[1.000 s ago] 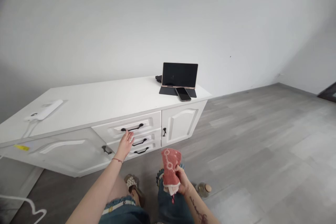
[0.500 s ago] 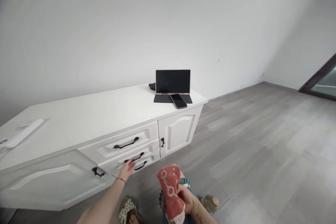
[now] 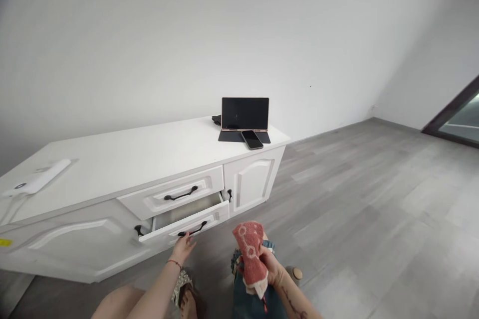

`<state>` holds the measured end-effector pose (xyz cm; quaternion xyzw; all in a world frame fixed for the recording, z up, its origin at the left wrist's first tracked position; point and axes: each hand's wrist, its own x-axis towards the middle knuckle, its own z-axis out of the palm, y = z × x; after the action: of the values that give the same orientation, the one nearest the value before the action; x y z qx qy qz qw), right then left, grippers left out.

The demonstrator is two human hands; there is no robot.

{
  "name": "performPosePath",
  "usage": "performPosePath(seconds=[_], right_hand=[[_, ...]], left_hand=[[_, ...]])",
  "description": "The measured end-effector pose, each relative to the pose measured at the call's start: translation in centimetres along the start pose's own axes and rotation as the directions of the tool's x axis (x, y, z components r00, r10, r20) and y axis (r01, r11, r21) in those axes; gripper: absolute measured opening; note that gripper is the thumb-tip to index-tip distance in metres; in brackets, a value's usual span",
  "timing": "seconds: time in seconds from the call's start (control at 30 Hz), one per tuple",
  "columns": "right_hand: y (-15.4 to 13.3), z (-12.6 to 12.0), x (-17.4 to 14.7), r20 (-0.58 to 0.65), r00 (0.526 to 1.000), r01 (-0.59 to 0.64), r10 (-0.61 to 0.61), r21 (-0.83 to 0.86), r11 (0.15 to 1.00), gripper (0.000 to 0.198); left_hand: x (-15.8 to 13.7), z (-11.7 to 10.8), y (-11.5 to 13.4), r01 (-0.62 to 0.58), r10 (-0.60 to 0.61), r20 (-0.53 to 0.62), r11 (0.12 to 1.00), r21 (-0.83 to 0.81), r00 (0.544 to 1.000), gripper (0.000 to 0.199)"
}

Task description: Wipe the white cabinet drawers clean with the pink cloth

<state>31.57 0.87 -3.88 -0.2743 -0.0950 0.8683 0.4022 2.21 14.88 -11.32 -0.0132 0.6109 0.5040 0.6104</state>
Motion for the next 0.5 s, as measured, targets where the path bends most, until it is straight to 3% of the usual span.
performPosePath(seconds=[0.3, 0.5], right_hand=[[0.3, -2.0, -0.7, -0.054, 0.996, 0.084, -0.078, 0.132, 0.988, 0.015], [0.7, -2.0, -1.8, -0.005, 0.995, 0.095, -0.095, 0.08, 0.992, 0.016]], left_hand=[[-3.5, -3.0, -3.3, -0.002, 0.002, 0.012, 1.0, -0.02, 1.0, 0.023], [-4.1, -4.8, -5.4, -0.032, 0.033, 0.038, 0.998, -0.049, 0.999, 0.023]])
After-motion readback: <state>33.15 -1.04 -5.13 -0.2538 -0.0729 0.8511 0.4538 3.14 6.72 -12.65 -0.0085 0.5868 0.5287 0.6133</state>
